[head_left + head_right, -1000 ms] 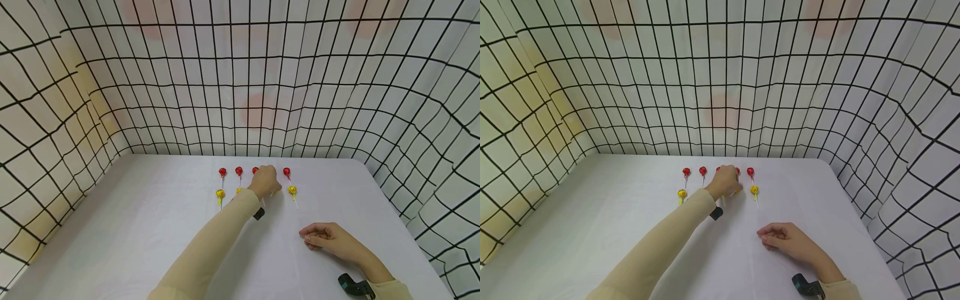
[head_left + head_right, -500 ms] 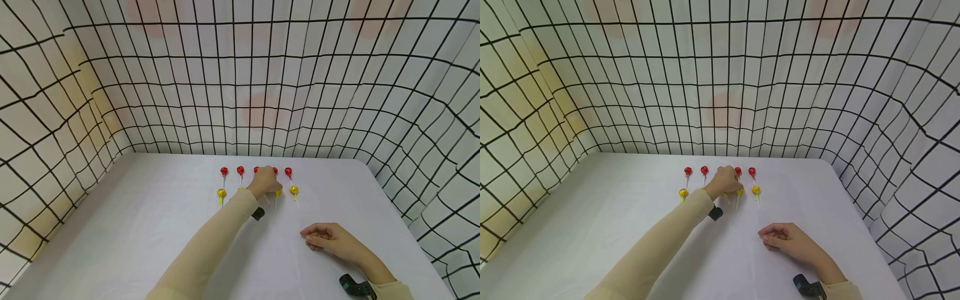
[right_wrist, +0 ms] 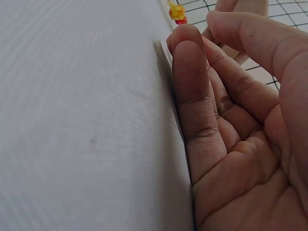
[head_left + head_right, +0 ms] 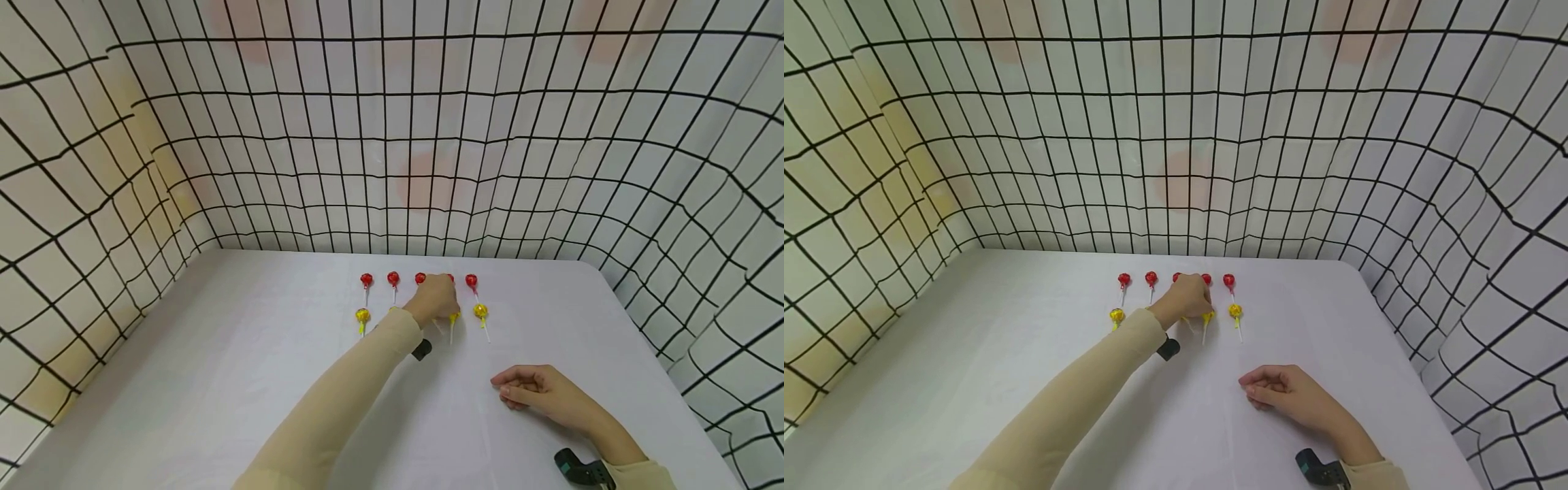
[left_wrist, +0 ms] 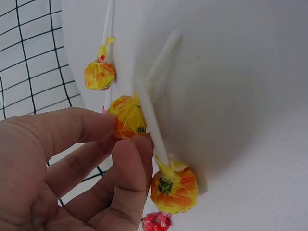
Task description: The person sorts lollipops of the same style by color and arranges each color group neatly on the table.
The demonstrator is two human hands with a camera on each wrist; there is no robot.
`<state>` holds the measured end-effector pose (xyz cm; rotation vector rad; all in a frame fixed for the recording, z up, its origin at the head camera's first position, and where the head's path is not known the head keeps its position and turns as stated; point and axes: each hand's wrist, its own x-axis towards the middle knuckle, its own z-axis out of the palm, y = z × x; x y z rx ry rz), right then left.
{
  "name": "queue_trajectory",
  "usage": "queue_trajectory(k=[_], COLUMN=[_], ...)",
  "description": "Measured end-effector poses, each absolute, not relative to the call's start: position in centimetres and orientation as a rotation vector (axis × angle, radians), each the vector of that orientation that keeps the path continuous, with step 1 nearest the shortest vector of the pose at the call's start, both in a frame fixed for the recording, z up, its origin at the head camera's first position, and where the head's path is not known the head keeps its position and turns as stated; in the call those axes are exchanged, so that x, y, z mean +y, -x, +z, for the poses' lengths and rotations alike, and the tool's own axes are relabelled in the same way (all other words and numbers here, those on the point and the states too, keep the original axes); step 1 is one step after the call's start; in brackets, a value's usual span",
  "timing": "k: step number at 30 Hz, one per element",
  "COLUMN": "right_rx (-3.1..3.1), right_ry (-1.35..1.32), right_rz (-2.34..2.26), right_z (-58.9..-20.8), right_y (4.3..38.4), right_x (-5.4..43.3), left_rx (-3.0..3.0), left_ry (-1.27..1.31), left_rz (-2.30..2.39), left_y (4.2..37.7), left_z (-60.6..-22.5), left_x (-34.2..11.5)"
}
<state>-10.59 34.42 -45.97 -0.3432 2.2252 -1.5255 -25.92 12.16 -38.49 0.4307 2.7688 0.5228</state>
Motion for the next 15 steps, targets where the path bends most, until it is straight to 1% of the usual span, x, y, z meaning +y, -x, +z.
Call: queue_trajectory(k=[9, 15], right_rx=[2.236, 2.237], right_ry=[0.349, 0.35], right_rz=[-1.504, -1.505], right_z=[-45.76, -45.81], right_y=[10.69, 10.73], right_x=[34.28, 34.34], left_rx=[2.802, 2.81], left_ry=[-0.402, -0.438], left_rz=[0.523, 0.518], left_y=[25.62, 25.53], left_z=[-38.32, -38.26], left_x=[11.99, 11.82])
